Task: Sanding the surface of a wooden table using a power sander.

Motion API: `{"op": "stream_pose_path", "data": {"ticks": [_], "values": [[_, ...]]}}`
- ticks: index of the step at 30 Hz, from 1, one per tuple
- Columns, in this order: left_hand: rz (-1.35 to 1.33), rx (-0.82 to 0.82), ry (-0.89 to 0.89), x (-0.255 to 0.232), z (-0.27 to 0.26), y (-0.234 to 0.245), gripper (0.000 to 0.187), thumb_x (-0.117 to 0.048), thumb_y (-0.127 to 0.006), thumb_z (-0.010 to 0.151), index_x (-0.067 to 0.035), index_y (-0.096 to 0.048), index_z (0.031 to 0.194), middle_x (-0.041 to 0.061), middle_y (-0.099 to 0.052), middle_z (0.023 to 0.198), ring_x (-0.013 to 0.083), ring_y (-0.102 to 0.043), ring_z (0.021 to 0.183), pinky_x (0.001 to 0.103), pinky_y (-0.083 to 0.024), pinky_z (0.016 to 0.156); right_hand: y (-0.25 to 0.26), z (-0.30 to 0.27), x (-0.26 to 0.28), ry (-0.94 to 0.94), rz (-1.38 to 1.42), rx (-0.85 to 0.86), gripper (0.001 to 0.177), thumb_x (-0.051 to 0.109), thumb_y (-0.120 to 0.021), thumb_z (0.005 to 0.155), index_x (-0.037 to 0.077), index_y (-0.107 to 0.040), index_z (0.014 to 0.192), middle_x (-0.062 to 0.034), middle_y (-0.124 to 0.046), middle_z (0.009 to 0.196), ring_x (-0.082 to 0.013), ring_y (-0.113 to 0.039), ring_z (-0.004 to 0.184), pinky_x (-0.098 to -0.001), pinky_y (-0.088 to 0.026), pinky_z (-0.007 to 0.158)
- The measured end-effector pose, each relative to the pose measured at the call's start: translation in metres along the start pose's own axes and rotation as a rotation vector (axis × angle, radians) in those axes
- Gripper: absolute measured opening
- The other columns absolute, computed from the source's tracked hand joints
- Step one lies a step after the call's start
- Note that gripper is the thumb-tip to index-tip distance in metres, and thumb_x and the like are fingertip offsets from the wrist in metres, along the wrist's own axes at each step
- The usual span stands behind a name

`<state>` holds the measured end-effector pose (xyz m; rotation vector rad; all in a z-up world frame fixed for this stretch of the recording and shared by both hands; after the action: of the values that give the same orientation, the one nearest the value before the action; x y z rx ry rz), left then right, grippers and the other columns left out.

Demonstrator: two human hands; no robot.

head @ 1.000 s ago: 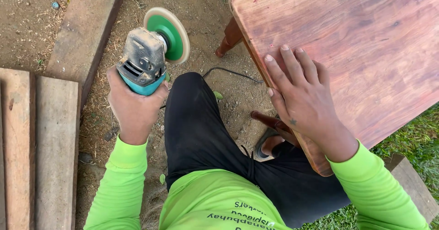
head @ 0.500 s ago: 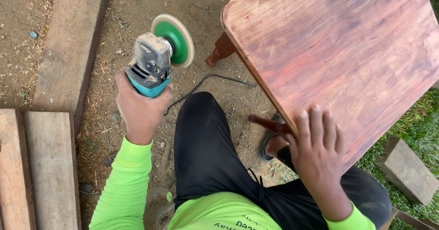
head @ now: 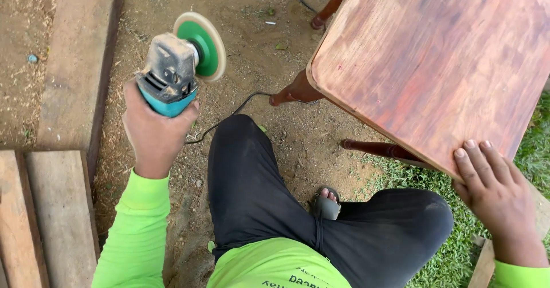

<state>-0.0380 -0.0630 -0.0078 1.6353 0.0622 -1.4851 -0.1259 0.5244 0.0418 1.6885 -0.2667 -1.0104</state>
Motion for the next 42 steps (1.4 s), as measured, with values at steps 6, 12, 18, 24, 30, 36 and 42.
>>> {"op": "stream_pose_path", "data": {"ticks": [6, 12, 18, 24, 30, 36, 42], "values": [[0.023, 0.046, -0.072, -0.022, 0.0, -0.012, 0.068, -0.029, -0.092, 0.079, 0.0, -0.054, 0.128, 0.019, -0.073, 0.114, 0.0294, -0.076, 0.104, 0.04, -0.059, 0.09, -0.057, -0.052, -0.074, -0.054, -0.157, 0.015, 0.054, 0.046, -0.065, 0.103, 0.028, -0.063, 0.154, -0.0036, -0.061, 0.157, -0.0212, -0.06, 0.142, -0.0339, -0.048, 0.109], [0.08, 0.112, -0.141, -0.038, 0.002, -0.04, 0.069, -0.032, -0.093, 0.079, 0.0, -0.053, 0.125, 0.02, -0.074, 0.109, 0.034, -0.076, 0.1, 0.043, -0.059, 0.086, -0.061, -0.076, -0.078, -0.069, -0.19, 0.026, 0.049, 0.052, -0.062, 0.106, 0.036, -0.062, 0.152, -0.007, -0.058, 0.157, -0.0247, -0.059, 0.142, -0.0352, -0.05, 0.106], [0.027, 0.185, -0.306, -0.072, -0.002, -0.073, 0.075, -0.032, -0.093, 0.079, -0.001, -0.052, 0.134, 0.019, -0.073, 0.112, 0.0349, -0.076, 0.1, 0.042, -0.06, 0.086, -0.065, -0.088, -0.047, -0.057, -0.082, 0.002, 0.053, 0.053, -0.063, 0.099, 0.031, -0.065, 0.147, -0.0159, -0.062, 0.154, -0.0346, -0.061, 0.141, -0.0429, -0.051, 0.103], [-0.025, 0.251, -0.391, -0.099, -0.004, -0.088, 0.069, -0.03, -0.093, 0.083, -0.003, -0.052, 0.133, 0.016, -0.074, 0.115, 0.0319, -0.078, 0.103, 0.04, -0.061, 0.088, -0.015, -0.023, -0.005, -0.15, 0.3, -0.029, 0.082, 0.06, -0.064, 0.089, 0.01, -0.052, 0.153, -0.0285, -0.043, 0.16, -0.0479, -0.041, 0.15, -0.0579, -0.034, 0.121], [-0.022, 0.307, -0.445, -0.109, 0.003, -0.093, 0.069, -0.029, -0.093, 0.083, -0.005, -0.052, 0.133, 0.014, -0.075, 0.115, 0.0311, -0.078, 0.104, 0.04, -0.061, 0.089, 0.018, 0.04, 0.029, -0.069, 0.456, -0.07, 0.105, 0.075, -0.06, 0.081, 0.002, -0.049, 0.157, -0.032, -0.039, 0.163, -0.0522, -0.037, 0.151, -0.0615, -0.029, 0.124], [0.07, 0.368, -0.562, -0.123, -0.001, -0.095, 0.068, -0.024, -0.091, 0.081, -0.005, -0.051, 0.133, 0.014, -0.073, 0.112, 0.0339, -0.076, 0.104, 0.041, -0.06, 0.089, 0.042, 0.053, 0.033, -0.036, 0.46, -0.149, 0.102, 0.077, -0.055, 0.083, -0.003, -0.055, 0.146, -0.0335, -0.046, 0.152, -0.0531, -0.045, 0.14, -0.0609, -0.033, 0.116], [0.115, 0.443, -0.653, -0.127, -0.005, -0.103, 0.072, -0.025, -0.092, 0.08, -0.007, -0.048, 0.134, 0.014, -0.072, 0.109, 0.0351, -0.074, 0.104, 0.043, -0.058, 0.088, 0.031, 0.043, 0.033, -0.023, 0.366, -0.132, 0.104, 0.079, -0.059, 0.083, -0.003, -0.062, 0.147, -0.0317, -0.051, 0.155, -0.05, -0.049, 0.144, -0.0589, -0.037, 0.12]]}}
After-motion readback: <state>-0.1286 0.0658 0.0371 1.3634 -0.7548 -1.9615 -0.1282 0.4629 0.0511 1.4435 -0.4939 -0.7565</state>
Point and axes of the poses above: each hand's wrist, its own z-axis towards the middle knuckle, its own y-axis out of the back of the hand, x = y × z, the point moved 9 cm from there along z, towards the middle knuckle
